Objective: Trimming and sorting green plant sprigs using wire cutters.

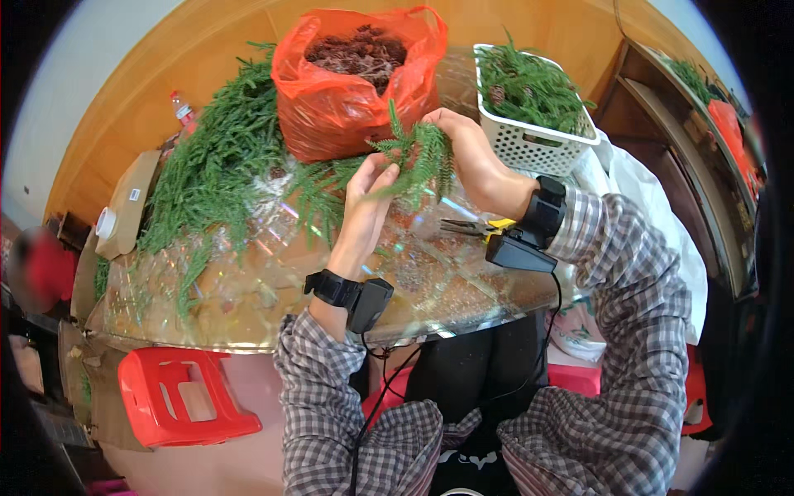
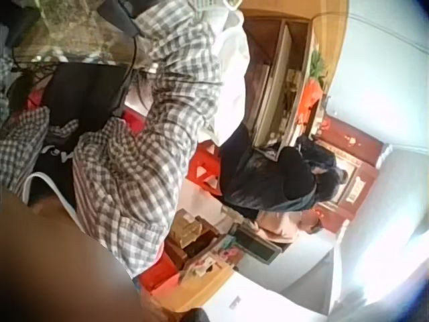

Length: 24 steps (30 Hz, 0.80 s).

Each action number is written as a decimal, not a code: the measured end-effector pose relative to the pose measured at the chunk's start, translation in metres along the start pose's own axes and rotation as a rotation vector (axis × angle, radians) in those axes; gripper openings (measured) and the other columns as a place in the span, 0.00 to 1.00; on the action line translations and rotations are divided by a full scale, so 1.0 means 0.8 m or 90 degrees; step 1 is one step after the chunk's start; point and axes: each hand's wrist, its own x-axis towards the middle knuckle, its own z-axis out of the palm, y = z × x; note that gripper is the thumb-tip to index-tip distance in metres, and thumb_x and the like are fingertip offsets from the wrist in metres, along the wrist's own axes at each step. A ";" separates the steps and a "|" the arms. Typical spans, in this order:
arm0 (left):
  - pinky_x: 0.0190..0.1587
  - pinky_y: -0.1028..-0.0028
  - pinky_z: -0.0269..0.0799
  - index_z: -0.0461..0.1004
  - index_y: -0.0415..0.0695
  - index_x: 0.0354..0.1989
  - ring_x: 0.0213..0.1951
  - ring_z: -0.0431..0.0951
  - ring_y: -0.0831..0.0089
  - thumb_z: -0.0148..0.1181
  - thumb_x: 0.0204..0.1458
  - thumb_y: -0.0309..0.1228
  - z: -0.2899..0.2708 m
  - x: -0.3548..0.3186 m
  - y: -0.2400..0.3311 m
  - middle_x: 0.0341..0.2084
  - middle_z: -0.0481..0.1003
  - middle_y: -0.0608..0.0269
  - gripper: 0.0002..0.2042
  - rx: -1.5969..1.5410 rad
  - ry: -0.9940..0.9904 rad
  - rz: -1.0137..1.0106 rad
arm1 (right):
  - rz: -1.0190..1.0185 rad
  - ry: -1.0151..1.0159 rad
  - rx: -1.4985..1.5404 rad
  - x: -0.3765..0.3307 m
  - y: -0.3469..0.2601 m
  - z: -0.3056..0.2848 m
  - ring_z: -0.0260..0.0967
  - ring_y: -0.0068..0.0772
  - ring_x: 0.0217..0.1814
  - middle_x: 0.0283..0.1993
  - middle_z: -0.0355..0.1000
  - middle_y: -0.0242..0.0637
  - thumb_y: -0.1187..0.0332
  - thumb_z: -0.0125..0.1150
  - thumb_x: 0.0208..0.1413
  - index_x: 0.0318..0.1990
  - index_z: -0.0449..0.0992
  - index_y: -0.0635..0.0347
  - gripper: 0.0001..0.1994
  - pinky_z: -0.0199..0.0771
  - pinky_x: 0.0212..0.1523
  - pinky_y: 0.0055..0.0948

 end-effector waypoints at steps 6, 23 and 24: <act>0.45 0.73 0.67 0.62 0.44 0.39 0.42 0.71 0.73 0.51 0.53 0.25 -0.017 0.009 0.002 0.37 0.70 0.63 0.07 -0.186 0.074 0.019 | -0.248 0.080 -0.428 0.097 -0.024 0.010 0.63 0.20 0.31 0.30 0.68 0.28 0.69 0.51 0.49 0.35 0.69 0.59 0.07 0.63 0.34 0.23; 0.31 0.81 0.62 0.58 0.51 0.47 0.36 0.70 0.80 0.51 0.50 0.23 -0.039 0.010 -0.014 0.31 0.65 0.73 0.16 -0.153 0.046 0.043 | -0.445 -0.179 -1.083 0.396 -0.060 0.021 0.72 0.36 0.41 0.36 0.75 0.44 0.69 0.53 0.47 0.36 0.76 0.59 0.10 0.68 0.40 0.36; 0.31 0.81 0.62 0.58 0.51 0.47 0.36 0.70 0.80 0.51 0.50 0.23 -0.043 0.010 -0.016 0.31 0.65 0.73 0.16 -0.133 0.074 0.063 | -0.423 -0.196 -1.052 0.394 -0.059 0.025 0.72 0.43 0.41 0.36 0.74 0.46 0.71 0.52 0.46 0.35 0.76 0.61 0.10 0.68 0.40 0.37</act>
